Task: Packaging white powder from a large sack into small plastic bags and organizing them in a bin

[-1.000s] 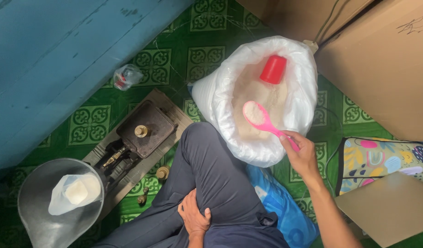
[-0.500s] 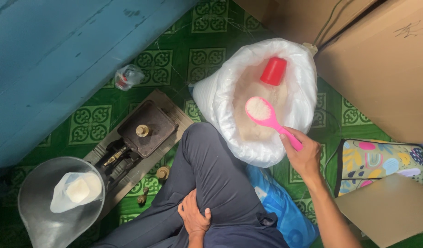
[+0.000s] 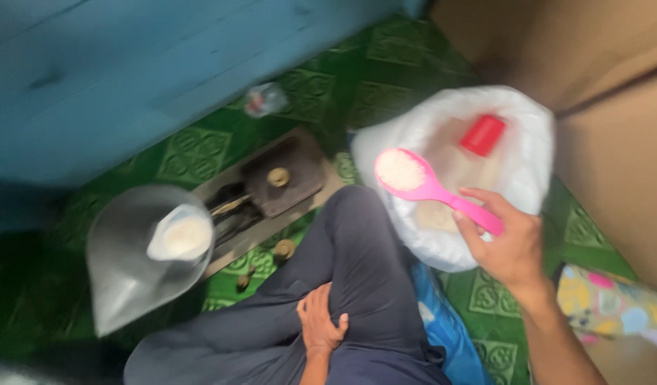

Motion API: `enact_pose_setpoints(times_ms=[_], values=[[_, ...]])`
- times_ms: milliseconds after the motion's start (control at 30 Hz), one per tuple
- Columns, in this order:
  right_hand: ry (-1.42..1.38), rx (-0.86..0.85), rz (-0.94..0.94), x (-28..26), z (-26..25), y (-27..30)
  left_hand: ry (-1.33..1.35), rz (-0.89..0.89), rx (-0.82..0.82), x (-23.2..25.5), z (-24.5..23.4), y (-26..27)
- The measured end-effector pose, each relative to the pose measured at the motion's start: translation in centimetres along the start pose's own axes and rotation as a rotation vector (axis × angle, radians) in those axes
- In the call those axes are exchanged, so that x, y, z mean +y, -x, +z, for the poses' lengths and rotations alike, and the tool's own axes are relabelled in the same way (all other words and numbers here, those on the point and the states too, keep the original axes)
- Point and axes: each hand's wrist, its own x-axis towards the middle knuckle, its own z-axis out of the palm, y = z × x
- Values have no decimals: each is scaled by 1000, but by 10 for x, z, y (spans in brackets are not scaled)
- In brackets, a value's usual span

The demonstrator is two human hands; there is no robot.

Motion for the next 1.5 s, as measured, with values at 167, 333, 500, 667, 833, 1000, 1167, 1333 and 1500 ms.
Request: enact_pose_setpoints(times_ms=[167, 333, 500, 667, 833, 1000, 1167, 1333, 1500], values=[[-8, -69, -169, -63, -5, -12, 54, -26, -35, -2, -9, -1], [-49, -255, -192, -119, 1, -20, 61, 5, 1, 2, -16, -1], [-41, -368, -330, -172, 19, -24, 110, -22, -1, 3, -24, -1], [36, -544, -214, -216, 41, -27, 129, -25, -13, 4, -33, -1], [121, -717, -118, -253, 60, -34, 172, -19, -9, 3, -37, -2], [177, -801, -46, -289, 73, -39, 262, -46, -39, 1, -42, -2], [262, -849, -77, -307, 86, -45, 263, -28, 14, -1, -42, -2], [391, -888, -24, -327, 93, -50, 289, -11, 28, -2, -46, -3], [441, -910, -46, -334, 106, -55, 288, -19, 17, -4, -44, -3]])
